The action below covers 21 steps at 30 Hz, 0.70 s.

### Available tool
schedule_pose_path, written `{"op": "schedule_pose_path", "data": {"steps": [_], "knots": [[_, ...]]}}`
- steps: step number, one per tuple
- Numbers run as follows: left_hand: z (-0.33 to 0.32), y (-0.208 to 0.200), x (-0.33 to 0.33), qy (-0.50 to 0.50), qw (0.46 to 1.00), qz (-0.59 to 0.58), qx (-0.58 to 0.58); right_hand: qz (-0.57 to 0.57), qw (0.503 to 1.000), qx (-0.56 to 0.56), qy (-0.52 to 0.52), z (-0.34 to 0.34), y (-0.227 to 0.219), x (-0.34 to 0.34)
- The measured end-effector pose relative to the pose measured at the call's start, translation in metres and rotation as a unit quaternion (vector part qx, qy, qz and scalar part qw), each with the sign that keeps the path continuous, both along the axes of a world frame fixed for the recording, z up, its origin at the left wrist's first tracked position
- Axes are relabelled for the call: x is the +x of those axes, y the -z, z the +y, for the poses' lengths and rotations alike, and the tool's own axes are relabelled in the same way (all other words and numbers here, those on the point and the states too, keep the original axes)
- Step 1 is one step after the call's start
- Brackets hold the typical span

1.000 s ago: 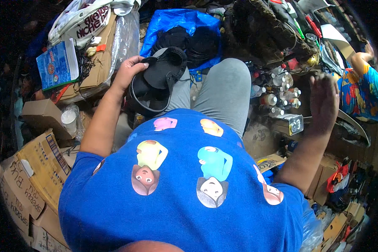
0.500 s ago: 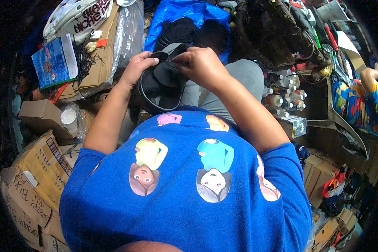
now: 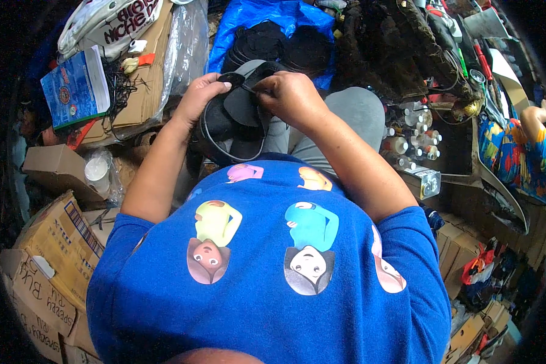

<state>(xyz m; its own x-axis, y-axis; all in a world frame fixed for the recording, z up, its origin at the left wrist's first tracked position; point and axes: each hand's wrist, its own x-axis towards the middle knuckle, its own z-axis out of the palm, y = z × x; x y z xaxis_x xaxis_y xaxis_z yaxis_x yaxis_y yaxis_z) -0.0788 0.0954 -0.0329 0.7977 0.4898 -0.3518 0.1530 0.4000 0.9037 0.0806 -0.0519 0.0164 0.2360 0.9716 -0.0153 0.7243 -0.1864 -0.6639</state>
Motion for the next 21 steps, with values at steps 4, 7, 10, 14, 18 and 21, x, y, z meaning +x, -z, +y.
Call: {"op": "schedule_pose_path", "data": {"steps": [4,7,10,14,18,21], "knots": [[0.001,0.004,0.000,0.005,1.000,-0.014,-0.005,0.023,0.999,-0.021,0.011,0.001,0.002,0.000],[0.003,0.002,-0.002,0.028,1.000,0.004,0.002,-0.009,1.000,-0.010,0.001,0.001,0.001,-0.001],[0.003,0.003,-0.001,0.022,1.000,0.004,0.002,-0.004,1.000,-0.012,-0.003,0.001,-0.001,-0.001],[-0.003,-0.001,0.000,0.008,1.000,0.015,0.018,-0.027,1.000,-0.010,-0.006,0.003,0.005,-0.004],[-0.012,-0.003,0.003,-0.034,0.994,0.052,0.087,-0.067,0.998,0.002,0.020,0.004,0.012,-0.011],[-0.014,-0.005,0.003,-0.032,0.988,0.063,0.138,-0.104,0.994,0.016,0.031,0.004,0.021,-0.013]]}}
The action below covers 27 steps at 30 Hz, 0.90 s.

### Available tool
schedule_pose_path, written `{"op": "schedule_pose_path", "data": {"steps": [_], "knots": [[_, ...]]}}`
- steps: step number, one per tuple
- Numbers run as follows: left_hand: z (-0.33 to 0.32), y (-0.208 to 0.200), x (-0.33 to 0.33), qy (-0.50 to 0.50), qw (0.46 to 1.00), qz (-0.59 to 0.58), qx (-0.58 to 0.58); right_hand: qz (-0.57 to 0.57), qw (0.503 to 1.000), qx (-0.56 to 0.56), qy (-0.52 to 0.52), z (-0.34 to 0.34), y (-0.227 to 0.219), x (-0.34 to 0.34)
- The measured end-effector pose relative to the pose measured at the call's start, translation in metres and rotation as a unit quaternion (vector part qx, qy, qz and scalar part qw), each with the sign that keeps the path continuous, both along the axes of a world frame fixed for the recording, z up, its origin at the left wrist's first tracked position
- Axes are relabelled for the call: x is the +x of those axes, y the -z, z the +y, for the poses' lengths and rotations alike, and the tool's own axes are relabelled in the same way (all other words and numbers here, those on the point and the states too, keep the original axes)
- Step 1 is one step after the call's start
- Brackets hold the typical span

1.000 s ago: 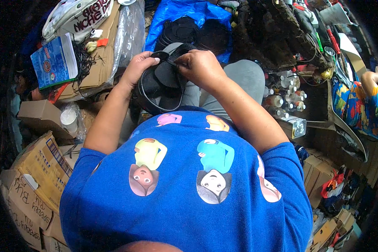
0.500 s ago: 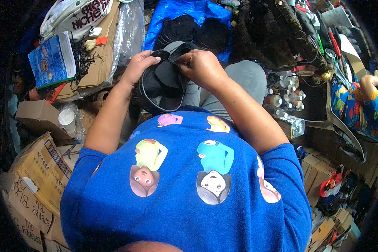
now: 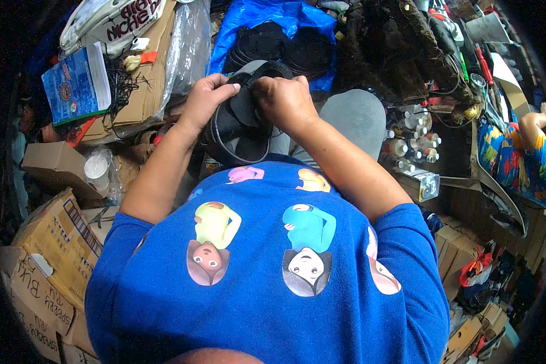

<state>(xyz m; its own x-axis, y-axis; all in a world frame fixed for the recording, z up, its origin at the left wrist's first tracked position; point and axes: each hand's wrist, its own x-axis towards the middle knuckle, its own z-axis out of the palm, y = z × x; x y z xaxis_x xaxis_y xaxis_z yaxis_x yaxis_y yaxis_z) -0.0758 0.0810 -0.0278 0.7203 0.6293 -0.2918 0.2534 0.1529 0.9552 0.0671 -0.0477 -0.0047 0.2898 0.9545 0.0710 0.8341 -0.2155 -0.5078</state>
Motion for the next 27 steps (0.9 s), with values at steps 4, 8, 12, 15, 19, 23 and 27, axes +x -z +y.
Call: {"op": "schedule_pose_path", "data": {"steps": [4,8,12,15,19,23,27], "knots": [[-0.007,-0.014,-0.005,0.002,1.000,-0.020,0.019,0.027,0.999,0.024,0.004,-0.005,0.005,0.000],[-0.024,-0.063,-0.005,0.010,0.970,-0.010,0.243,0.062,0.994,0.091,0.016,-0.010,-0.011,0.002],[-0.038,-0.080,-0.001,-0.003,0.892,-0.097,0.441,0.191,0.969,0.153,0.046,-0.012,-0.006,0.004],[-0.041,-0.078,0.000,0.007,0.881,-0.129,0.456,0.230,0.949,0.210,0.055,-0.016,-0.001,0.003],[-0.042,-0.077,-0.004,0.016,0.883,-0.125,0.451,0.138,0.976,0.169,0.026,-0.024,-0.017,0.013],[-0.042,-0.074,-0.007,-0.013,0.895,-0.121,0.430,0.089,0.981,0.173,-0.018,-0.024,-0.028,0.014],[-0.039,-0.068,-0.009,-0.019,0.893,-0.123,0.432,0.224,0.962,0.152,0.028,-0.025,-0.017,0.011]]}}
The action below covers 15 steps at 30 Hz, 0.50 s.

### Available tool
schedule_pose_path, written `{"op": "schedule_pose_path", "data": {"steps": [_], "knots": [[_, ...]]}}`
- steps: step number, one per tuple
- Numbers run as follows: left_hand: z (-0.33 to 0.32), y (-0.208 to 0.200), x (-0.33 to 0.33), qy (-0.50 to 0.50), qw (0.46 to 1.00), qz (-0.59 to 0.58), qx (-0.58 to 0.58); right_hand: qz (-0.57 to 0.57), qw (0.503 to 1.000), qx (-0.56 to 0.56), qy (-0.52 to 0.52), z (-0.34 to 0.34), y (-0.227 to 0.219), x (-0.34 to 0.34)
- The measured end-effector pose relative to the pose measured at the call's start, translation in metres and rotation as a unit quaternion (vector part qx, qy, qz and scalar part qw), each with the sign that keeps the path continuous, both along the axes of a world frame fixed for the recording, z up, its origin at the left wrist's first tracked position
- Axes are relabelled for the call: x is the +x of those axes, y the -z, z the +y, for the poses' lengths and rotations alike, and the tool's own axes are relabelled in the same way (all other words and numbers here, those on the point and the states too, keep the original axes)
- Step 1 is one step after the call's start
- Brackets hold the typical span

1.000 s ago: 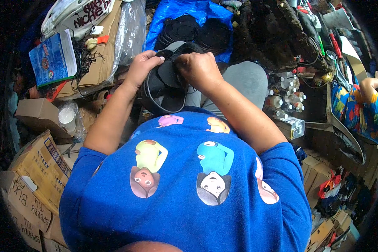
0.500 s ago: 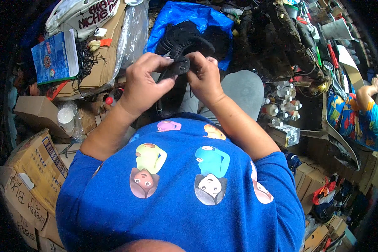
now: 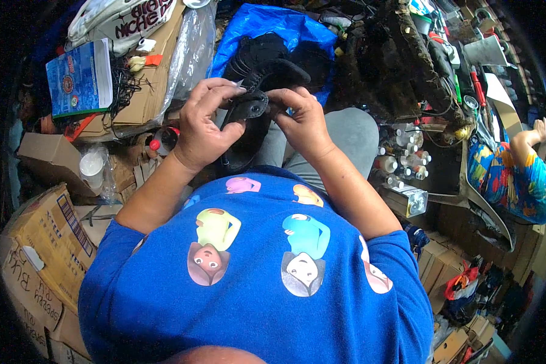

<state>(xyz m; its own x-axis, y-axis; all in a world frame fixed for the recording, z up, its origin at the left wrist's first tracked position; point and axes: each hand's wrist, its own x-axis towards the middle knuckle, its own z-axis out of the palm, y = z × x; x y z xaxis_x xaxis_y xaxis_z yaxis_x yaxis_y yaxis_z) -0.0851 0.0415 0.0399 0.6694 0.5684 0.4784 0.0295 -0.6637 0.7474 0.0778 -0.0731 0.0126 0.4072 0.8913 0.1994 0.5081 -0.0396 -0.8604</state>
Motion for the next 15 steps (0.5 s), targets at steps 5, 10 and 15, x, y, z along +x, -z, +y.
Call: {"op": "schedule_pose_path", "data": {"steps": [5,10,15], "knots": [[0.000,0.007,-0.002,0.000,1.000,-0.026,-0.001,0.088,0.996,-0.025,-0.006,0.002,0.007,0.000],[-0.003,0.017,-0.001,-0.017,0.992,-0.060,-0.114,0.246,0.969,0.016,-0.023,0.006,0.026,0.000],[-0.002,0.017,-0.003,-0.015,0.993,-0.017,-0.113,0.355,0.934,0.036,-0.013,0.012,0.024,-0.010]]}}
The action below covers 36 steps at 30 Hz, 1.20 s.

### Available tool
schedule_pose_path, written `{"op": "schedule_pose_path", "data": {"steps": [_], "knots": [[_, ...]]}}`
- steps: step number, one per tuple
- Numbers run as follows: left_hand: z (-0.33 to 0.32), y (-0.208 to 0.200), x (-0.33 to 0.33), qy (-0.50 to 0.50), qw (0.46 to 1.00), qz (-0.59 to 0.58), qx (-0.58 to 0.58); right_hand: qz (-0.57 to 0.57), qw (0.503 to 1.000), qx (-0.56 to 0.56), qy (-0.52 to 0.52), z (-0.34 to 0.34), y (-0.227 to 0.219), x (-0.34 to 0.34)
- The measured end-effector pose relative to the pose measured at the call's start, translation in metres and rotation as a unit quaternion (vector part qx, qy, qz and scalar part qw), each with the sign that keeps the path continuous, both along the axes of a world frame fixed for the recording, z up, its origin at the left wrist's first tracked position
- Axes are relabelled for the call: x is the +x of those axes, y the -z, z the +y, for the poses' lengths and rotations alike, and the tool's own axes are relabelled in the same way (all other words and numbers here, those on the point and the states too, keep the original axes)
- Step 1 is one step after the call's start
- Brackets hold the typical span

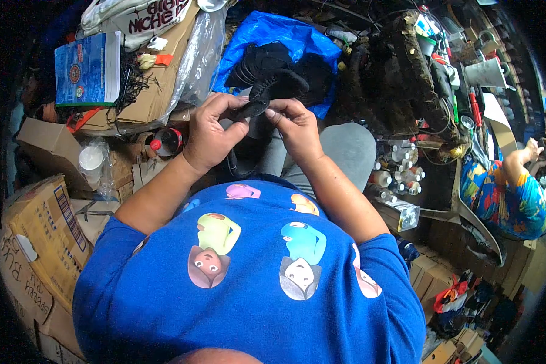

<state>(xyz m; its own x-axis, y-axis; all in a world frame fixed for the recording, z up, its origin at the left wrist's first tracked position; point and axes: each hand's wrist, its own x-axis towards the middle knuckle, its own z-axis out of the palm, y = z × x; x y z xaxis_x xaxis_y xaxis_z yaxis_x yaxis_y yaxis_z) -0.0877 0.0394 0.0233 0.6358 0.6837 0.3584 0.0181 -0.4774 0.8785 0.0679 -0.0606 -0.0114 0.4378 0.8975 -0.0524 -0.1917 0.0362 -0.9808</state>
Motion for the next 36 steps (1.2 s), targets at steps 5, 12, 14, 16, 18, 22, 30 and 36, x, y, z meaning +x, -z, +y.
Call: {"op": "schedule_pose_path", "data": {"steps": [5,12,14,16,18,22,30,36], "knots": [[-0.001,-0.010,0.002,0.002,0.997,0.019,0.079,-0.193,0.979,-0.009,0.058,0.005,0.001,0.000],[0.005,-0.007,0.003,-0.020,0.996,-0.018,0.090,-0.360,0.931,-0.037,0.050,-0.005,-0.023,0.004],[0.005,-0.007,0.004,-0.033,0.995,-0.025,0.096,-0.371,0.926,-0.024,0.060,-0.004,-0.026,0.003],[0.003,-0.010,0.003,-0.019,0.997,-0.006,0.079,-0.348,0.933,-0.052,0.074,-0.004,-0.028,0.001],[0.000,-0.009,0.006,-0.007,0.996,0.005,0.086,-0.364,0.927,-0.030,0.085,0.002,-0.030,-0.003],[0.004,-0.017,0.006,0.036,0.993,0.074,0.082,-0.422,0.902,-0.018,0.088,0.005,-0.035,0.000],[0.097,-0.063,0.028,0.311,0.879,0.265,0.245,-0.243,0.964,-0.046,-0.095,-0.051,-0.104,0.013],[0.066,-0.009,0.057,0.288,0.851,0.292,0.329,-0.330,0.939,-0.092,-0.035,-0.029,-0.063,0.037]]}}
